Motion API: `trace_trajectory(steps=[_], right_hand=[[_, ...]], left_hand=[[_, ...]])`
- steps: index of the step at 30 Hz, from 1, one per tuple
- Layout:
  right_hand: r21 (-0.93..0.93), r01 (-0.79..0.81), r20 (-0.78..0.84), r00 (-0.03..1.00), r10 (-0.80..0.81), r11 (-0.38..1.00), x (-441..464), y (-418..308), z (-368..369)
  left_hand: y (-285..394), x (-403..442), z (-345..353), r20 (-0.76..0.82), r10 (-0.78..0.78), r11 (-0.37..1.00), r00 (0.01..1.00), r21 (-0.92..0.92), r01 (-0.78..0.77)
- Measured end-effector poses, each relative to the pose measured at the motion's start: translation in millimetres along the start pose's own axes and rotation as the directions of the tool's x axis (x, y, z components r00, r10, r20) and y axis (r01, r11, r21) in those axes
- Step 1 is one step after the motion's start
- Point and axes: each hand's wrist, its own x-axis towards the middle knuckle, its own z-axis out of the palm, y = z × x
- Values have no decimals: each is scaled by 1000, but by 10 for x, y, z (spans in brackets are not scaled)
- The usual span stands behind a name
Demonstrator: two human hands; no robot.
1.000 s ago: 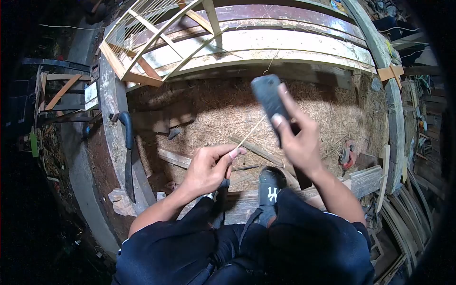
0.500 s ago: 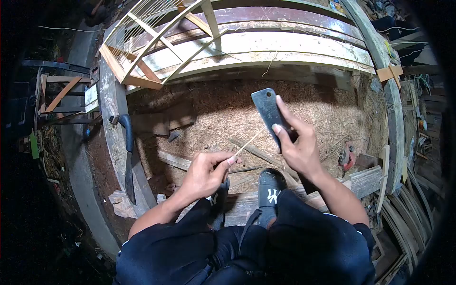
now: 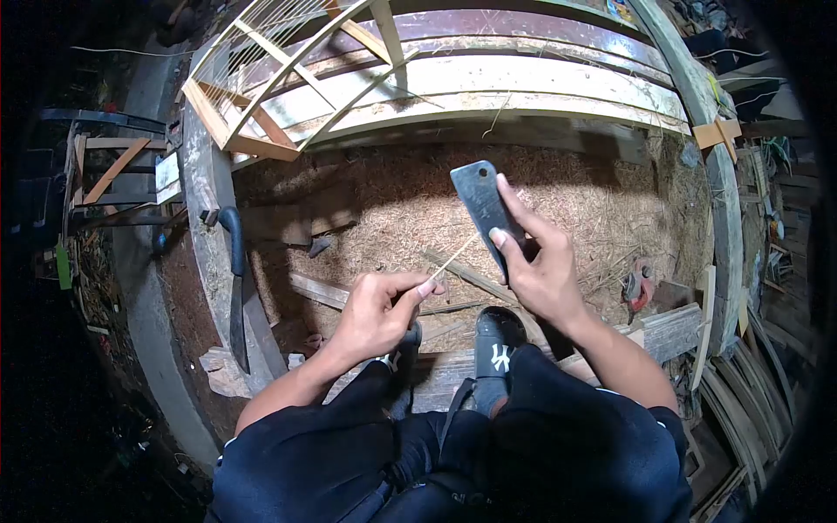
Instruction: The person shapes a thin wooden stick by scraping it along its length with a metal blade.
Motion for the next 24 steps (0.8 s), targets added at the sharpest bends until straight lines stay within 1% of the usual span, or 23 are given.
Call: trace_trajectory(steps=[1,3,4,5,8,9,12,13,14,15,16,17,18,19,20,21,22,24], right_hand=[[-1,0,-3,1000,0,1000,22,2,-41],[54,-181,-58,981,184,982,78,-67,-130],[107,-228,-56,970,235,968,92,-139,-123],[37,-100,-60,993,102,994,48,-110,-56],[-40,22,-25,999,-23,999,9,-25,-52],[83,-158,-15,987,160,984,45,-96,-110],[188,-390,-11,917,399,901,44,-178,-113],[117,-171,29,985,169,978,-35,-115,-8],[59,61,81,995,-65,996,-79,-69,74],[21,134,70,988,-135,991,-41,-84,59],[-19,206,59,977,-204,978,12,-125,43],[71,-60,4,998,60,996,81,-201,-61],[171,-315,-21,946,323,934,119,-247,-123],[103,-272,28,962,271,957,86,-245,-92],[40,-220,77,973,217,975,51,-242,-61],[60,-86,154,985,75,995,-63,-225,56],[65,19,158,987,-29,998,-79,-191,79],[79,226,160,959,-236,971,-105,-120,124]], left_hand=[[-24,6,-2,7,5,1000,1000,-16,-5],[30,19,-10,18,-1,1000,1000,-8,1],[59,7,-7,23,-3,1000,1000,-5,3],[19,21,5,15,9,1000,1000,-20,-9],[-30,13,-10,35,-16,1000,999,-11,16],[-15,27,-14,38,-15,1000,999,-8,15],[-7,6,7,30,-10,999,999,-30,11],[-21,32,13,12,14,1000,1000,4,-14],[-40,54,21,-1,38,998,999,43,-38],[-87,46,51,-10,49,999,999,-15,-49],[-39,51,36,-5,50,999,999,-12,-50],[41,36,10,9,25,1000,1000,0,-25],[78,18,-2,18,-3,1000,1000,10,2],[70,23,1,3,45,999,999,24,-45],[32,35,6,-6,48,999,999,23,-48],[-30,45,21,-31,50,999,998,16,-50],[-57,56,29,-52,55,998,997,10,-54],[-7,50,9,-50,58,998,997,-12,-59]])
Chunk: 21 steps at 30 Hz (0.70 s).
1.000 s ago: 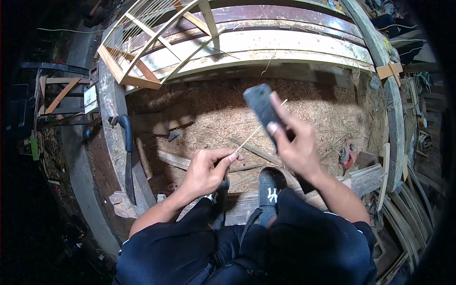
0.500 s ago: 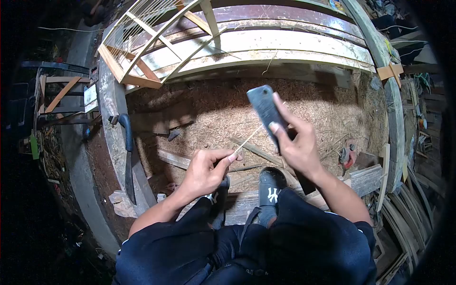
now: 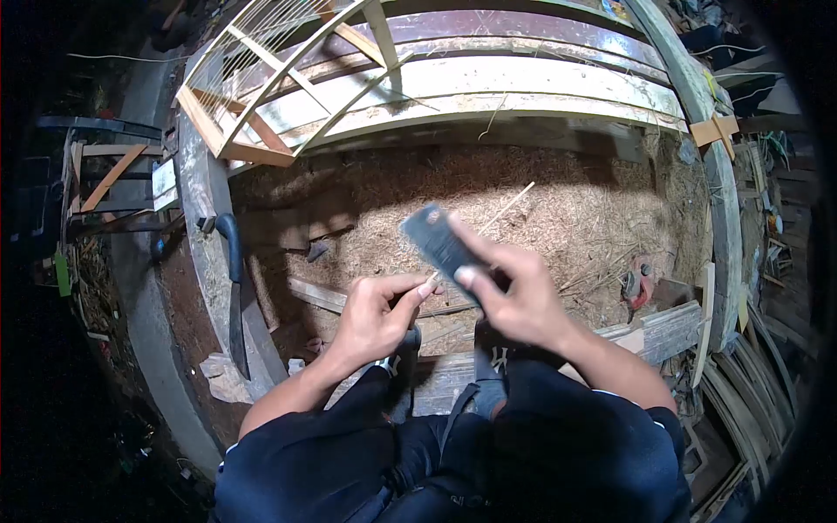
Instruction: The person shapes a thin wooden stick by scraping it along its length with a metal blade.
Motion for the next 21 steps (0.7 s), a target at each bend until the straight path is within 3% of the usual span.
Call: trace_trajectory(steps=[1,2,3,4,8,10,12,14,18,21], right_hand=[[207,-280,-71,951,300,938,57,-112,-140],[416,-501,-71,814,576,759,98,-153,-237],[540,-358,-197,826,529,761,118,-82,-300],[531,-298,-282,821,497,793,135,-54,-390],[580,-232,-359,787,501,781,98,-1,-548],[711,-277,-238,770,592,646,73,29,-599],[728,-274,-237,760,606,628,55,20,-574],[872,-255,-105,737,667,418,20,39,-551],[923,-316,101,749,655,219,-72,64,-523],[921,-331,141,775,616,205,-177,113,-469]], left_hand=[[6,-13,0,-9,-9,1000,1000,-28,9],[-6,-22,5,-15,-10,999,1000,-31,10],[-12,-30,4,-28,30,999,999,-41,-31],[-11,-24,0,-43,76,996,996,-49,-78],[-1,-28,-2,-44,63,995,997,-79,-66],[23,-19,7,-37,74,992,997,-96,-77],[41,-17,4,-51,86,993,995,-82,-90],[61,-25,-29,-30,77,995,997,-64,-79],[7,-31,-36,-26,78,996,997,-51,-79],[30,-36,-20,-54,54,990,997,-124,-61]])
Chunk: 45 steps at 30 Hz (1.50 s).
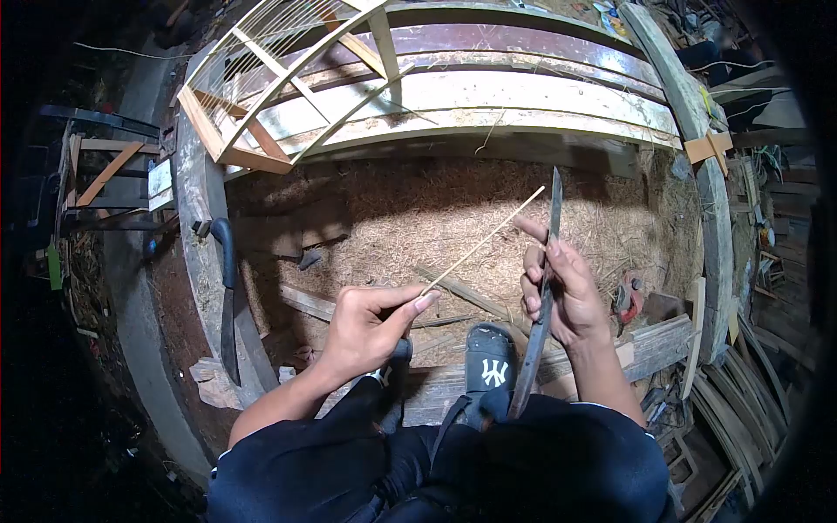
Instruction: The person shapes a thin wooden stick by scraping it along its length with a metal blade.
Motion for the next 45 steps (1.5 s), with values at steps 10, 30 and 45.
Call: trace_trajectory(steps=[10,30,45], right_hand=[[-11,71,-138,988,-72,997,-3,-254,-314],[59,-82,207,976,68,995,-347,280,-164],[-804,542,426,812,-398,244,-46,467,200]], left_hand=[[14,9,-12,16,-134,987,991,-87,135],[99,44,-62,148,-162,958,976,-214,191],[-33,45,-43,128,-112,959,985,-244,141]])
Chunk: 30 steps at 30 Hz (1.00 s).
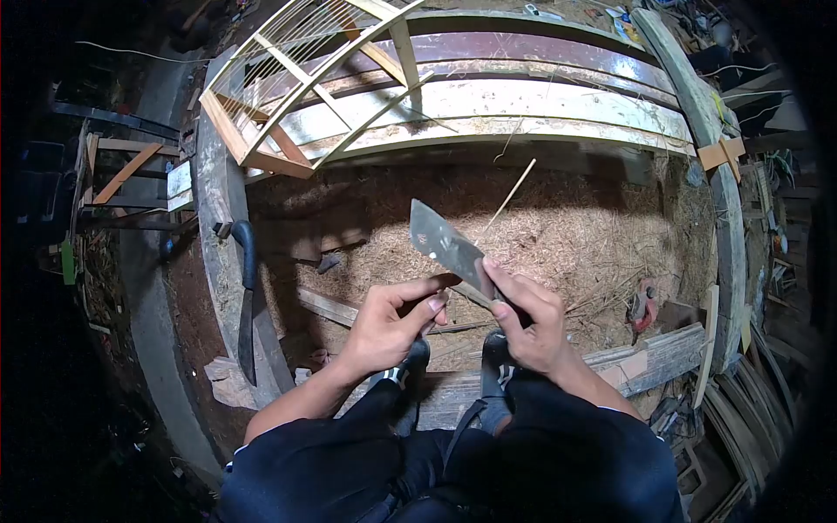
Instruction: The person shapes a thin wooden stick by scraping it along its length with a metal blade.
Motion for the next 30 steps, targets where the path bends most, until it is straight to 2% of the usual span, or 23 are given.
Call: trace_trajectory(steps=[7,9,12,16,19,21,27,30], right_hand=[[-85,29,12,1000,-29,996,16,-24,28],[-96,32,20,999,-30,995,32,-41,40],[-115,29,33,999,-26,993,46,-61,56],[-117,65,41,997,-61,991,65,-81,73],[-137,34,75,997,-24,990,56,-128,59],[-143,38,85,996,-26,989,49,-118,50],[-189,63,87,995,-47,980,47,-164,32],[-219,91,38,996,-85,971,58,-140,24]], left_hand=[[25,-30,-23,17,-57,992,998,-114,59],[-3,-20,-40,62,-50,979,997,-192,61],[-11,-12,-34,48,-63,958,997,-277,74],[44,-11,0,21,-108,974,994,-200,110],[101,-16,62,-23,-112,953,993,-286,101],[11,-20,2,44,-141,958,989,-247,148],[18,-58,-58,145,-123,958,982,-239,156],[52,-85,-11,108,-130,945,986,-288,156]])
